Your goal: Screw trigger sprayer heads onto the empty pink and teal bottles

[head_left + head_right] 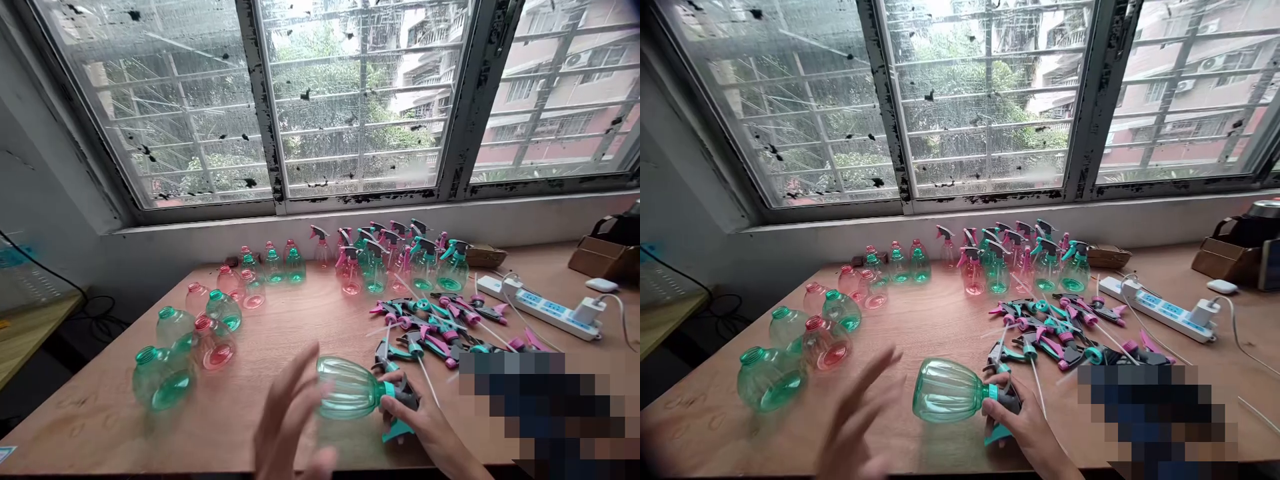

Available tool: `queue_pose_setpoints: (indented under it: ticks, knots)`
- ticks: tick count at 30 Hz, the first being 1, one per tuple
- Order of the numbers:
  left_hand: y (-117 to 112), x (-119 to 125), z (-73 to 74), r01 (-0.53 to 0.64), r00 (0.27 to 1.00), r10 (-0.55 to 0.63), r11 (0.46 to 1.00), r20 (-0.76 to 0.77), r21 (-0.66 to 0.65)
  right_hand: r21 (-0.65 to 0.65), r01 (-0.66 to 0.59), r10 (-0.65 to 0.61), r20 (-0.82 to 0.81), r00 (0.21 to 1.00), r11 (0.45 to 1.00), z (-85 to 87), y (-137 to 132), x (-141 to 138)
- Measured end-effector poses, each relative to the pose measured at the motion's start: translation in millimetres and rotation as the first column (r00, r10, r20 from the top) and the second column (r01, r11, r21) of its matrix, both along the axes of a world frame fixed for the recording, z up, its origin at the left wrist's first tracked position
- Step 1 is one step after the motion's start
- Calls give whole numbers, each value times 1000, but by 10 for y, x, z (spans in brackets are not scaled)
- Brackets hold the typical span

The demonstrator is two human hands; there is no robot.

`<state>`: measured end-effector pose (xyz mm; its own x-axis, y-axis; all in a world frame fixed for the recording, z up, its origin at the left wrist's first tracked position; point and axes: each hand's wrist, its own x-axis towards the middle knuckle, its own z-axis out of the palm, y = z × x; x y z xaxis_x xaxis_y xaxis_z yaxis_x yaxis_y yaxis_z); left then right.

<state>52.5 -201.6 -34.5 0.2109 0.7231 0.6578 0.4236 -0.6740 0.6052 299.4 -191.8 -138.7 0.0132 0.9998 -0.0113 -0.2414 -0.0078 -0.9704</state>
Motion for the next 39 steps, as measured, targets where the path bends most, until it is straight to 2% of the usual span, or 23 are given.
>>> queue_pose_setpoints:
  ticks: [1,2,4,5,6,8,10,14,18,21,24,27,31,37,39]
  knots:
    - [101,55,-82,-3,1000,1,990,-12,-142,0,9,-9,5,1000,1000,10,-2,0]
    - [198,101,-171,-16,1000,12,949,-13,-315,2,21,-21,13,1000,1000,19,-6,2]
    - [358,154,-337,-32,999,40,793,0,-608,21,39,-40,44,998,999,29,-14,8]
    - [416,162,-403,-1,999,32,733,32,-680,34,44,-46,60,997,998,30,-17,9]
    - [456,162,-453,62,997,-12,708,76,-704,45,46,-49,74,996,998,30,-20,9]
    - [493,153,-509,195,978,-89,696,187,-691,55,45,-51,99,994,997,31,-25,2]
    - [489,155,-527,257,959,-96,695,268,-671,52,53,-60,131,990,997,44,-37,-11]
    - [466,183,-566,217,962,-38,702,269,-678,54,52,-63,220,974,997,89,-83,-31]
    - [501,173,-625,231,960,-54,706,274,-669,140,48,-86,279,956,989,95,-116,-36]
    - [525,153,-631,251,955,-70,706,287,-662,182,32,-79,259,962,983,67,-103,-48]
    - [529,143,-617,279,949,-93,696,302,-662,172,66,-102,206,973,983,38,-67,-61]
    - [544,134,-628,335,933,-134,667,335,-666,115,122,-141,170,975,986,40,-38,-53]
    - [581,119,-679,441,890,-199,599,409,-668,24,131,-132,81,988,991,75,-24,-19]
    - [561,93,-712,552,829,-251,507,499,-662,18,137,-137,34,990,990,69,-16,-9]
    - [556,84,-744,560,823,-252,508,509,-654,15,119,-119,46,992,993,50,-17,-5]
